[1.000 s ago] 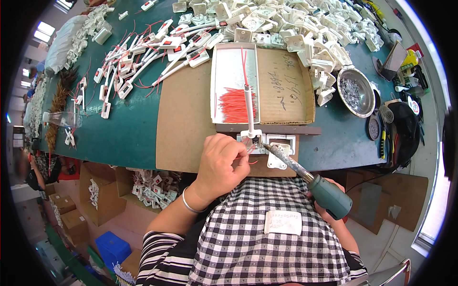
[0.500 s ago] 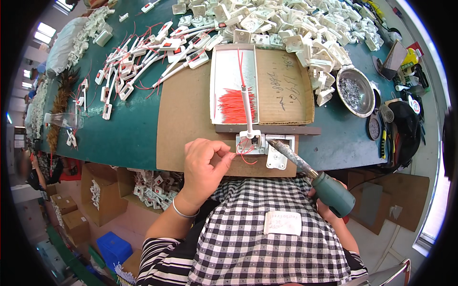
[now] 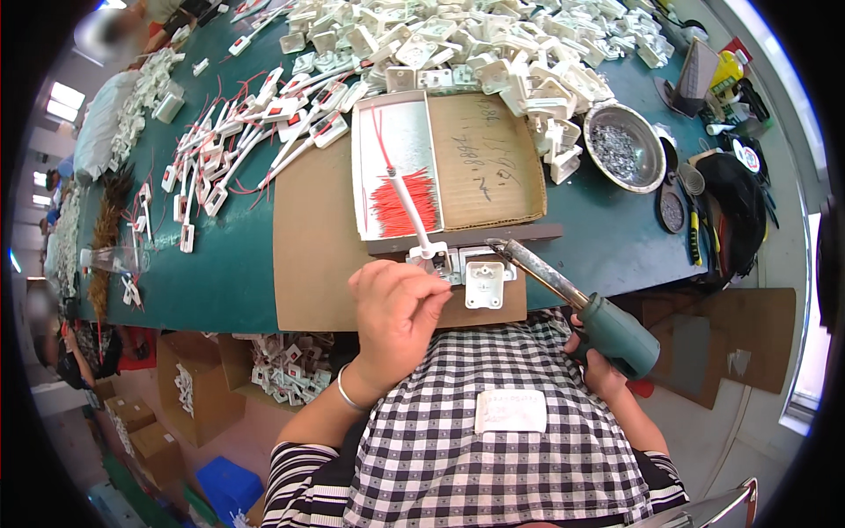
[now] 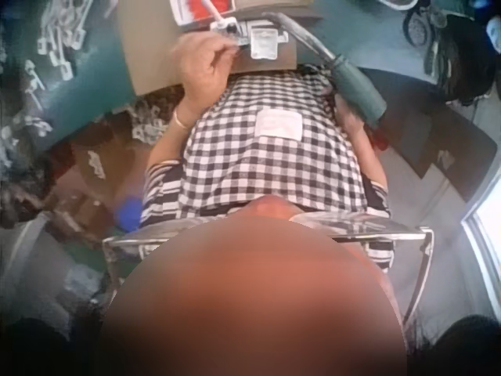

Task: The person solders red wires into small electronic components at a workbench using a soldering iron.

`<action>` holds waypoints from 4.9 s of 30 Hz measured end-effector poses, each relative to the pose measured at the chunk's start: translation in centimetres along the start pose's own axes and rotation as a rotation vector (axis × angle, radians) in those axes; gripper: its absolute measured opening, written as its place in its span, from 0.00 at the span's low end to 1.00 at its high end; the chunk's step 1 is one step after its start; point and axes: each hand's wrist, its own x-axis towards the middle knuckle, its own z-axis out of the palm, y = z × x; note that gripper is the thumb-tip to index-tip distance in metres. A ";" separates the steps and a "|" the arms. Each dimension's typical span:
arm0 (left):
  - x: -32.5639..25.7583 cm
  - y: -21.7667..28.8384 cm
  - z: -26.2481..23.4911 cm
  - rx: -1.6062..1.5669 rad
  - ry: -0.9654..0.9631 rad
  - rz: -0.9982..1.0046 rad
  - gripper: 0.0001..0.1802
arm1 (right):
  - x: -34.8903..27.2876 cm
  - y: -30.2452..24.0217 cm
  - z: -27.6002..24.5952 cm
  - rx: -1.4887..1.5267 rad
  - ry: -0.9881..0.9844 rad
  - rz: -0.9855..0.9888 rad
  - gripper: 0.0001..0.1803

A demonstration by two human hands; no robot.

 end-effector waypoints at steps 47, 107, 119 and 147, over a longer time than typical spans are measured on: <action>1.2 1.2 3.7 0.327 -0.018 0.112 0.06 | -1.6 -4.9 -3.4 -0.578 -0.191 -0.261 0.20; -1.2 -1.2 -1.5 0.251 -0.165 0.244 0.14 | 2.2 -0.6 -4.6 0.055 0.477 -0.213 0.22; 0.8 -0.5 -0.1 0.005 -0.077 0.221 0.13 | -0.8 -1.5 -3.1 0.163 0.113 0.001 0.28; 0.3 -0.2 2.0 -0.037 -0.134 0.148 0.11 | -1.4 -1.7 -2.3 -0.287 -0.190 -0.112 0.14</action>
